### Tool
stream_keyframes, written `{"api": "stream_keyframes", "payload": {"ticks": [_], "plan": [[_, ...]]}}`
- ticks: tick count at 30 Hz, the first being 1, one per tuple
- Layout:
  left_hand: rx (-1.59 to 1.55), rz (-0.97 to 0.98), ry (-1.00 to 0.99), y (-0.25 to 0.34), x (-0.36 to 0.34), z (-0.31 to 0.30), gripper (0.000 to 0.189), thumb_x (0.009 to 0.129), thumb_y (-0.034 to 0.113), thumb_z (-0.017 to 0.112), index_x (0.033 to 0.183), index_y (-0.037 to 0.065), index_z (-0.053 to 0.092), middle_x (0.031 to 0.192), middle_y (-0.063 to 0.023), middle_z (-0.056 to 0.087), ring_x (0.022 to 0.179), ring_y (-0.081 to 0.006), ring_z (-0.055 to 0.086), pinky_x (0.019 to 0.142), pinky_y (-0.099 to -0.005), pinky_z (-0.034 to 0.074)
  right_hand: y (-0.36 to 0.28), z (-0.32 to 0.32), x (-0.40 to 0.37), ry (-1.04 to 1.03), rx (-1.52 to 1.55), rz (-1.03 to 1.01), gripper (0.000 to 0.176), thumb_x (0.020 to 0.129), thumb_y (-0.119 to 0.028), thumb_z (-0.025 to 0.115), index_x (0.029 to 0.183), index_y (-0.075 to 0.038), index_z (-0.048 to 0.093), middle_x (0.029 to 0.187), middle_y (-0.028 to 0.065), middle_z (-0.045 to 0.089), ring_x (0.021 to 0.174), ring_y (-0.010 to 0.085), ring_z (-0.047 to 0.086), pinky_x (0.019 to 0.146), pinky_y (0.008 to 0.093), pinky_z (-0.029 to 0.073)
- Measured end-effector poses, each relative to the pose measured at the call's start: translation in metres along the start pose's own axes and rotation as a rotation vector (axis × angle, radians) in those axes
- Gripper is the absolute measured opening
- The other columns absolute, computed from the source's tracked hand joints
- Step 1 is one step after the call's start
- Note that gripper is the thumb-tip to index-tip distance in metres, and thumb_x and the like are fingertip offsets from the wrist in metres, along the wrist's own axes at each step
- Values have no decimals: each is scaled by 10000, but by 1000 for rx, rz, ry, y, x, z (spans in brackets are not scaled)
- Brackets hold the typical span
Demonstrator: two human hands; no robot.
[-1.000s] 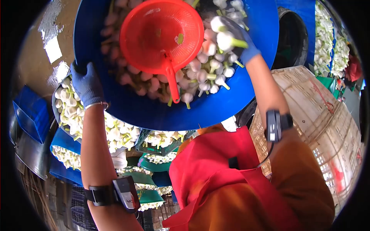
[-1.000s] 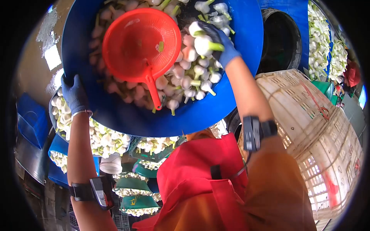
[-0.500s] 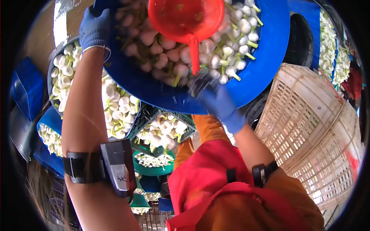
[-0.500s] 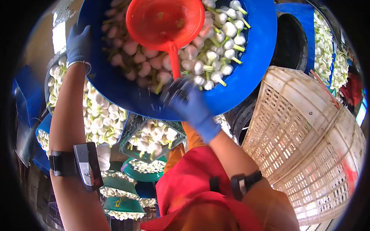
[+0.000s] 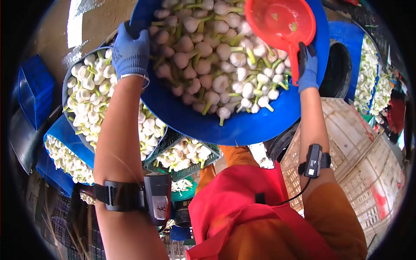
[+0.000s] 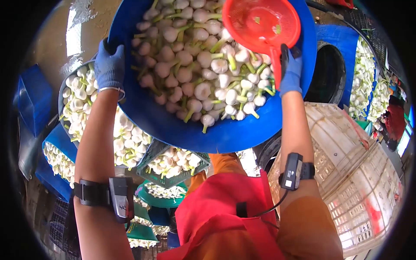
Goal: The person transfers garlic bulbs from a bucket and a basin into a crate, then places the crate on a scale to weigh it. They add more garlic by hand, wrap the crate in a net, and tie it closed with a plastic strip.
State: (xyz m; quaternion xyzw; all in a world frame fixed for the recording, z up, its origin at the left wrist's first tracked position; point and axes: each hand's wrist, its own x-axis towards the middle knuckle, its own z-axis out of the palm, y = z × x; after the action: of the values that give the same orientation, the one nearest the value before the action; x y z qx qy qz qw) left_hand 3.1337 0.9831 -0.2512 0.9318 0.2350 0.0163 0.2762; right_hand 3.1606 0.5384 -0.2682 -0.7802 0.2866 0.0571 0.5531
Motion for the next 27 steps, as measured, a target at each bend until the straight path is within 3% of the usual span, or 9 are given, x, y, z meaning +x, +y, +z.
{"api": "stream_keyframes", "payload": {"ticks": [4, 5, 6, 7, 9, 12, 15, 20, 27], "plan": [[35, -76, -18, 14, -4, -6, 386, 772, 317, 598, 1096, 113, 549, 1001, -168, 645, 945, -367, 607, 807, -439, 472, -14, 11, -53, 123, -432, -573, 514, 861, -100, 605, 1318, -6, 388, 1223, 129, 527, 1128, 245, 513, 993, 326, 381], [26, -85, -27, 17, -5, -8, 381, 777, 303, 595, 1105, 114, 548, 997, -165, 645, 941, -363, 610, 806, -435, 473, -16, 25, -76, -57, -648, -571, 497, 868, -97, 592, 1317, -20, 392, 1171, 131, 559, 1099, 240, 531, 971, 322, 401], [20, -93, -40, 18, -5, -9, 376, 782, 289, 591, 1113, 116, 548, 992, -161, 645, 937, -359, 612, 806, -432, 474, 12, 50, -102, -266, -65, 68, 420, 867, -160, 611, 1238, -13, 482, 1108, 121, 595, 1056, 224, 553, 928, 326, 424], [-22, -66, -22, 16, -6, -8, 374, 787, 269, 591, 1126, 117, 545, 996, -158, 645, 944, -352, 613, 805, -427, 476, 15, 80, -117, -466, -490, -139, 456, 799, -239, 676, 1180, -24, 546, 1079, 190, 600, 991, 270, 596, 832, 378, 472], [-36, -78, -33, 18, -6, -8, 381, 786, 271, 595, 1131, 117, 543, 1002, -158, 645, 949, -351, 613, 807, -426, 475, 40, 144, -132, -641, -406, -58, 517, 792, -432, 637, 1105, -23, 586, 1049, 209, 620, 991, 342, 594, 843, 413, 465], [-31, -101, -46, 9, -5, -3, 384, 790, 269, 598, 1133, 109, 536, 1013, -161, 646, 955, -352, 612, 808, -424, 474, 39, 215, -125, -484, -851, 59, 579, 819, -547, 533, 1040, -19, 619, 1027, 211, 629, 1008, 391, 568, 850, 405, 448], [-80, -63, -29, 6, -3, -2, 363, 802, 248, 586, 1129, 99, 532, 1011, -167, 645, 954, -355, 611, 807, -426, 473, 65, 232, -127, -370, -776, 18, 460, 802, -449, 562, 1039, -59, 622, 986, 194, 637, 956, 375, 592, 834, 441, 461], [-60, -139, -81, 20, -5, -10, 315, 830, 167, 559, 1124, 55, 542, 1041, -173, 638, 985, -320, 614, 823, -380, 468, 46, 157, -148, -818, -461, -96, 355, 774, -288, 624, 1068, -91, 603, 1096, 181, 584, 987, 364, 569, 848, 439, 464], [-85, -125, -97, 20, -6, -11, 366, 796, 141, 579, 1152, 73, 525, 1031, -179, 626, 974, -347, 601, 823, -405, 469, 2, 134, -29, -348, -717, -514, 781, 686, -233, 693, 1361, -82, 329, 1322, 241, 392, 1182, 415, 426, 982, 446, 385]]}}
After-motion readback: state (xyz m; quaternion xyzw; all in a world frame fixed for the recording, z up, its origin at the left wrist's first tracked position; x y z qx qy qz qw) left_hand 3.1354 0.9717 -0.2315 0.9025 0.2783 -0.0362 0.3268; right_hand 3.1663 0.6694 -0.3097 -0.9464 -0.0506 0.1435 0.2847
